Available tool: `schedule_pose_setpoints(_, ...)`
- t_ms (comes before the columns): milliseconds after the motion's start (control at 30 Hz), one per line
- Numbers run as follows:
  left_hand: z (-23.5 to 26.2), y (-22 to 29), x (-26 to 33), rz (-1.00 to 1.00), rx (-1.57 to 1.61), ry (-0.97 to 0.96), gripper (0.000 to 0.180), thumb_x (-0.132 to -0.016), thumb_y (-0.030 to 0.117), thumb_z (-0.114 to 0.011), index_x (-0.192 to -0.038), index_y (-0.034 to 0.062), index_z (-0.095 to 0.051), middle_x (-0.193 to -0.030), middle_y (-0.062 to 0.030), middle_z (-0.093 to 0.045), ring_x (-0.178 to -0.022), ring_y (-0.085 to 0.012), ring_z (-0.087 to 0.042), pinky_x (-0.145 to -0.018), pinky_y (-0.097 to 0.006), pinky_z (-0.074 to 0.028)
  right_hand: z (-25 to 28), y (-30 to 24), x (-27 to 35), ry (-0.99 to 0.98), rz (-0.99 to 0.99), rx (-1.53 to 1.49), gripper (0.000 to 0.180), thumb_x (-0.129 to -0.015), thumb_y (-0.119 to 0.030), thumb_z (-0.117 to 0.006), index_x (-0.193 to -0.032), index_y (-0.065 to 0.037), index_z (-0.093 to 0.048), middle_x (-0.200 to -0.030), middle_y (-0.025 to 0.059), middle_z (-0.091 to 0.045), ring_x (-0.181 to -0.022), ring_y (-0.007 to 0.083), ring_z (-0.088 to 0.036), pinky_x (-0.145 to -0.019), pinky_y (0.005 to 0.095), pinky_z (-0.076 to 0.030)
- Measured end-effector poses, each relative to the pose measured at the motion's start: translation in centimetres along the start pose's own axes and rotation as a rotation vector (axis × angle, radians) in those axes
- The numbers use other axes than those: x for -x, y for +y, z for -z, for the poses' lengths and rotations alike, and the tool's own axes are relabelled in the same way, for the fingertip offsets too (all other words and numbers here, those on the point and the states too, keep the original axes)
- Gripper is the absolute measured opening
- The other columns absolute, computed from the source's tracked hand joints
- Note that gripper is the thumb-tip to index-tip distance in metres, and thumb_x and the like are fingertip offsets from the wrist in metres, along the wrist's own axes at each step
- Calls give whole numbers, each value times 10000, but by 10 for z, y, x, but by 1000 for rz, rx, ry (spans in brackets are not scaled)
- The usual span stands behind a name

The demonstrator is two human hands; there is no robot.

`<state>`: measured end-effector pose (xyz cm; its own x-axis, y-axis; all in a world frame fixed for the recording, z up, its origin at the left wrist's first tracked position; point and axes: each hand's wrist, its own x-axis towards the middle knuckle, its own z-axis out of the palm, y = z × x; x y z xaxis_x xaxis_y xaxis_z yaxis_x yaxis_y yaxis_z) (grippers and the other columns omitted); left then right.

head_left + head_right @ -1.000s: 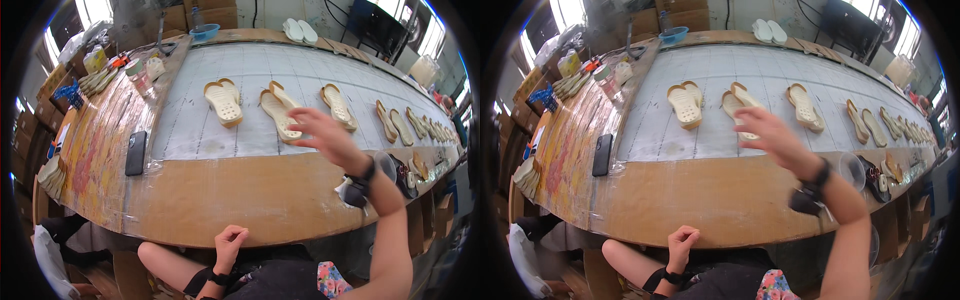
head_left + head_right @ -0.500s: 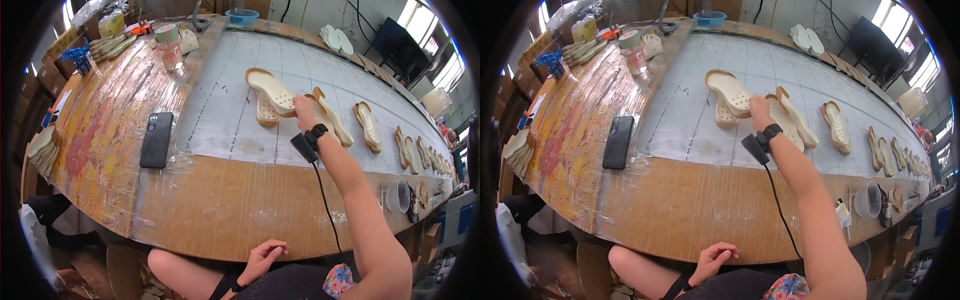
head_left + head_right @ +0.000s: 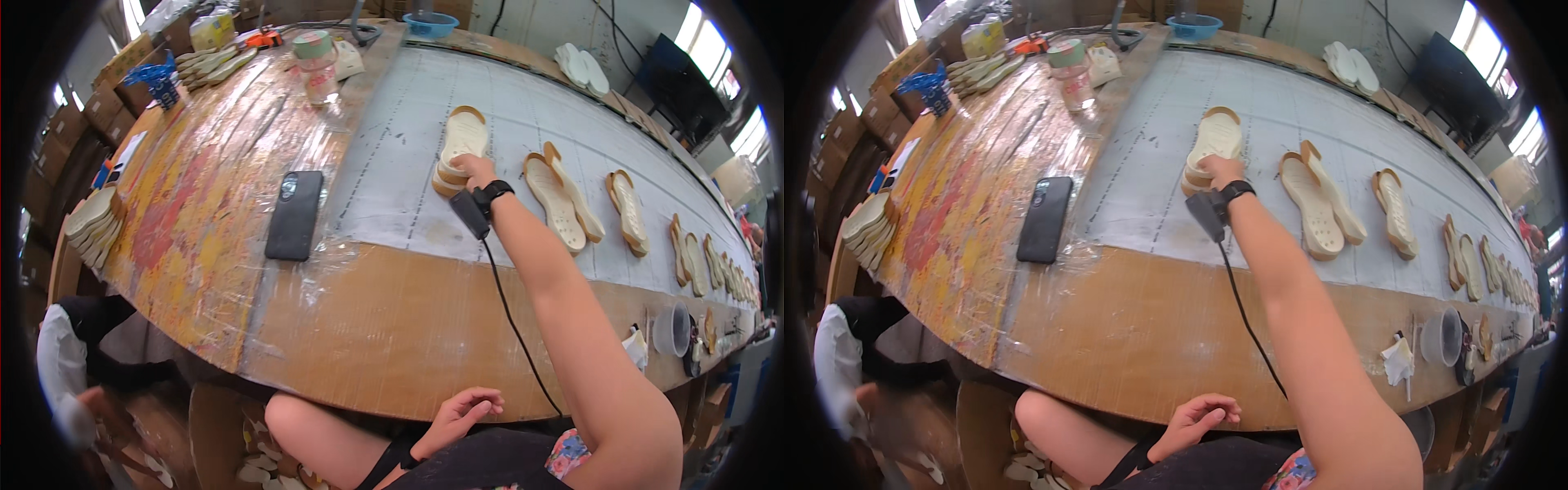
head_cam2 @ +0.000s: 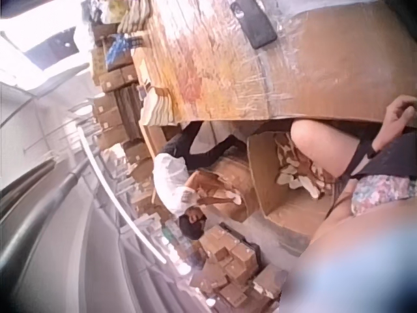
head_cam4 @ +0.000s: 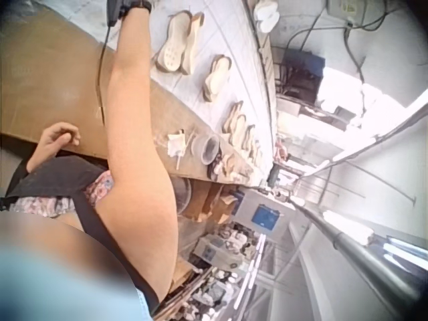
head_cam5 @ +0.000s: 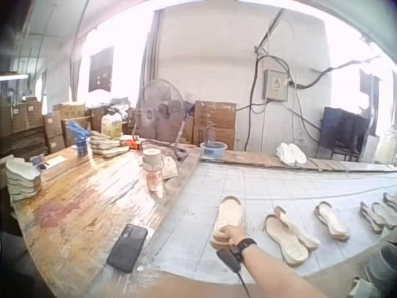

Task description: The person is sorting and stacking shoe soles at a manufacturing workstation.

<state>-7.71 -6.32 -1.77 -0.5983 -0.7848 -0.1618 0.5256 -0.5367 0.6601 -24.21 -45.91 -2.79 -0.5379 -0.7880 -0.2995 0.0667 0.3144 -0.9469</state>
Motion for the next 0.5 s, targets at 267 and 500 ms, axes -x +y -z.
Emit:
schedule_pose_setpoints(267,4,-7,4,-46,77,-45,248,-891,68,-433,-1125,-5,-464,-1004,-93,-544,-909,-157,-534,-841,-287,-416,25,-33,55,-419,-258,-203,325,-713,-116,-589,-1026,-82,-507,-955,66,-534,-834,222,-500,-635,374,-413)
schedule_pose_setpoints(500,-7,7,12,-195,-38,108,309,-872,90,-472,-1169,18,-429,-1067,-89,-522,-971,-166,-506,-843,-297,-414,153,10,180,-834,-521,-618,293,-792,-176,-477,-1054,-56,-531,-1057,80,-550,-951,207,-518,-758,412,-424)
